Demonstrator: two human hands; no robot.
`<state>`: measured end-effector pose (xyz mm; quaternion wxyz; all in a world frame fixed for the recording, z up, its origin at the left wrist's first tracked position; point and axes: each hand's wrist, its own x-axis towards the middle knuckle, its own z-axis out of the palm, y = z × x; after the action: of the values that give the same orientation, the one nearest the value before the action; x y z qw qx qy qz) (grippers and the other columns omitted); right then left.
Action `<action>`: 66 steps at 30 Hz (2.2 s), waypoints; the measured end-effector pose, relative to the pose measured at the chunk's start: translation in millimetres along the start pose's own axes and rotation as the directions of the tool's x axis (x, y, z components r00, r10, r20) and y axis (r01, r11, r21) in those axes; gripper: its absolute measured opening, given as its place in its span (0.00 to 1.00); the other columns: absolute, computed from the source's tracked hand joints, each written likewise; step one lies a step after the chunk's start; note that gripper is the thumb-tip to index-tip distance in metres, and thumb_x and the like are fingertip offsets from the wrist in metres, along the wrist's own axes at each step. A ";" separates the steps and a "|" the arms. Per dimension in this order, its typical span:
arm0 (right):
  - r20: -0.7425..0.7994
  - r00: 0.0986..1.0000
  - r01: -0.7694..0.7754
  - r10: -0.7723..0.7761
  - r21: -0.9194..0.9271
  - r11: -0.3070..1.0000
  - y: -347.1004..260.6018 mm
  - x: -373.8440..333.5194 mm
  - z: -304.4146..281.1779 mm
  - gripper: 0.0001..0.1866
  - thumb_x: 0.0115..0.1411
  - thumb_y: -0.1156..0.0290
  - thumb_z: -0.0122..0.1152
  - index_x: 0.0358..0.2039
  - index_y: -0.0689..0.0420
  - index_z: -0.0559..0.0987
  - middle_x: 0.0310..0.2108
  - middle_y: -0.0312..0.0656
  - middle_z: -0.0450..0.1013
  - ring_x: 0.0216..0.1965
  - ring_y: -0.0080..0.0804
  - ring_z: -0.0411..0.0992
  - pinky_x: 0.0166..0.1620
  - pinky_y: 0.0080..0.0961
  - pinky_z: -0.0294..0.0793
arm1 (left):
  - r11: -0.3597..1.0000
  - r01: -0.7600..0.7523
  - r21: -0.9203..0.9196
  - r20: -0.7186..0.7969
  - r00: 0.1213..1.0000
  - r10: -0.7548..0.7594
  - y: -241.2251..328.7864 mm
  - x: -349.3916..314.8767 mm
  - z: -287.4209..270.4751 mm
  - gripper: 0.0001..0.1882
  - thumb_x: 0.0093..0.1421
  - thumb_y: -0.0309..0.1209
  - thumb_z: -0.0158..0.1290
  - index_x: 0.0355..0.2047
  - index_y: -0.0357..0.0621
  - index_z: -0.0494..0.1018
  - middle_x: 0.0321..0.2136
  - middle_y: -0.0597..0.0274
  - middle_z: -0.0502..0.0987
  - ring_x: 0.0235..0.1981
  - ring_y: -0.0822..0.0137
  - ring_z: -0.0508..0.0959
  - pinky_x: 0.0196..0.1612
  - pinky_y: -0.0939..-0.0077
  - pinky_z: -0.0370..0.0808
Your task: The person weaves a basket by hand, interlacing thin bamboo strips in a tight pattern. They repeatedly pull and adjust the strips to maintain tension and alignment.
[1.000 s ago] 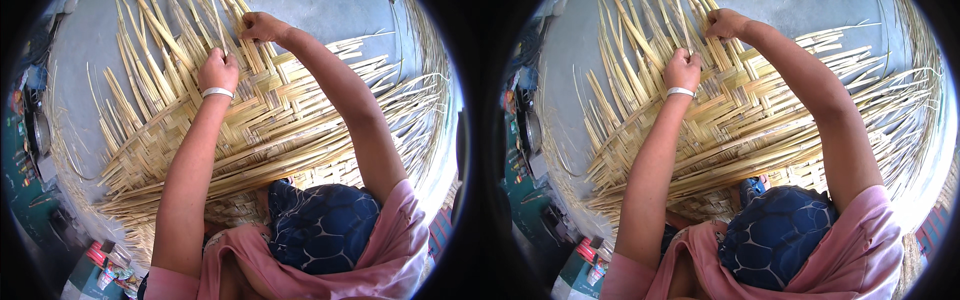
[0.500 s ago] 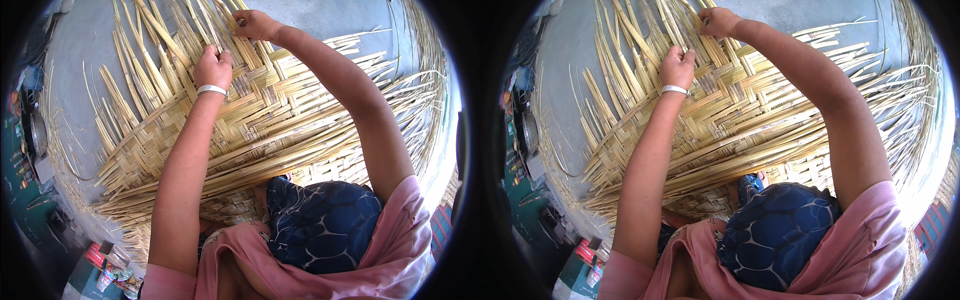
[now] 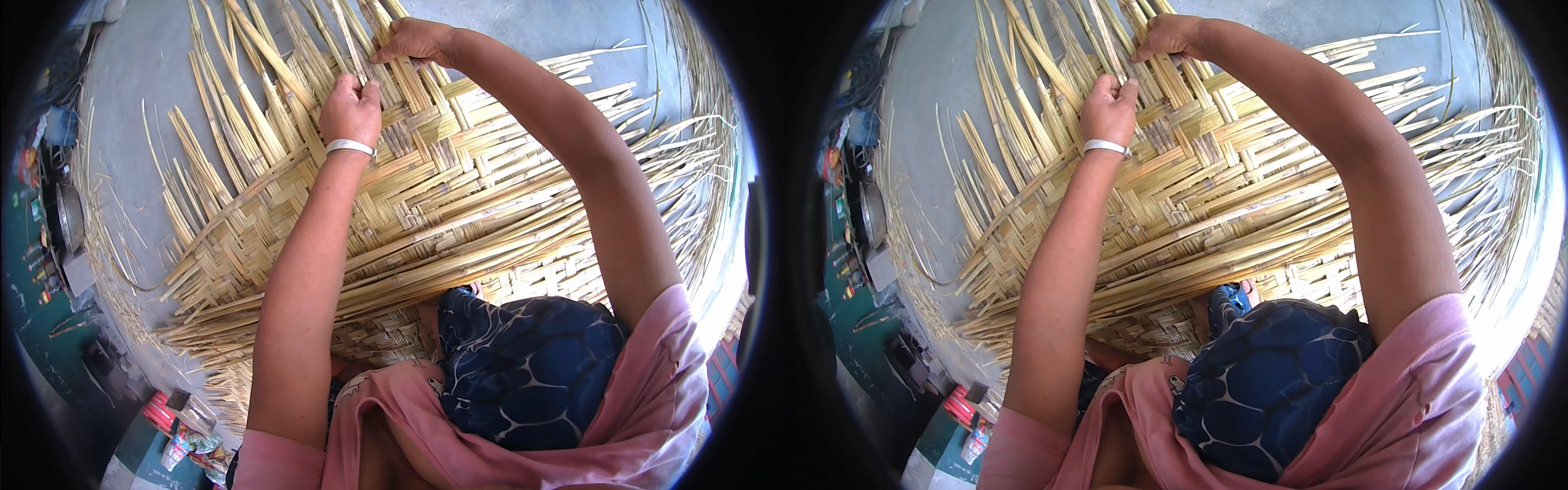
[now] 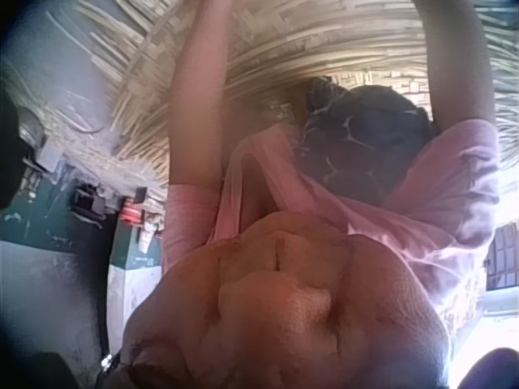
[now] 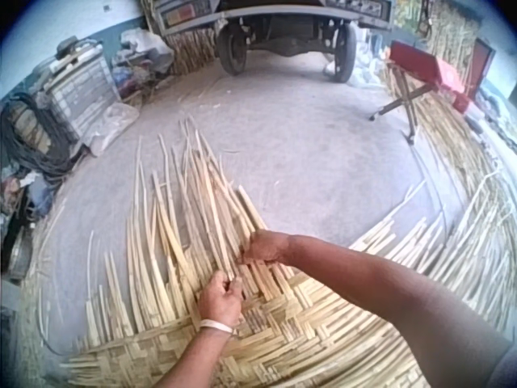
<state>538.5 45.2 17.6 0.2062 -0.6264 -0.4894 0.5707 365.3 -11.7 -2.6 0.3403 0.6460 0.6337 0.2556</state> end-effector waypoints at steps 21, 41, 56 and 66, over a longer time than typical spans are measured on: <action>-0.067 0.997 0.019 -0.024 -0.083 0.996 -1.8 -3.1 16.3 0.26 0.47 0.64 0.67 0.45 0.66 0.76 0.37 0.50 0.77 0.38 0.36 0.76 0.43 0.33 0.75 | 0.982 -0.074 0.172 0.123 0.991 0.053 0.6 -3.7 -0.5 0.16 0.53 0.40 0.61 0.28 0.40 0.71 0.23 0.56 0.79 0.25 0.58 0.79 0.33 0.66 0.74; -0.095 0.983 0.179 -0.157 0.314 0.933 10.4 -26.6 11.5 0.16 0.59 0.66 0.66 0.45 0.61 0.77 0.37 0.42 0.78 0.37 0.27 0.78 0.45 0.26 0.80 | 0.979 -0.073 -0.192 0.077 0.993 0.089 -33.5 -4.7 13.5 0.11 0.57 0.29 0.57 0.40 0.42 0.77 0.32 0.53 0.80 0.33 0.56 0.79 0.40 0.66 0.75; -0.459 0.879 0.040 0.127 0.336 0.941 53.0 -91.1 -16.6 0.10 0.63 0.76 0.55 0.44 0.59 0.78 0.31 0.38 0.77 0.28 0.22 0.77 0.31 0.20 0.79 | 0.910 0.083 -0.407 0.137 0.990 -0.029 -18.5 -10.3 1.9 0.14 0.62 0.22 0.52 0.48 0.42 0.75 0.39 0.62 0.78 0.36 0.76 0.76 0.38 0.82 0.75; -0.348 0.798 0.021 -0.491 -0.800 0.600 60.0 -86.5 -26.0 0.16 0.63 0.57 0.53 0.46 0.51 0.80 0.40 0.37 0.78 0.43 0.39 0.76 0.50 0.39 0.72 | 0.742 -0.477 0.471 0.213 0.878 0.429 -19.5 -60.4 1.9 0.30 0.62 0.44 0.53 0.61 0.47 0.63 0.62 0.60 0.62 0.66 0.57 0.58 0.68 0.54 0.49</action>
<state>596.3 -46.6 19.8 0.1342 -0.7048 -0.6928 0.0727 350.2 -72.6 -12.5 0.1134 0.8577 0.4859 0.1240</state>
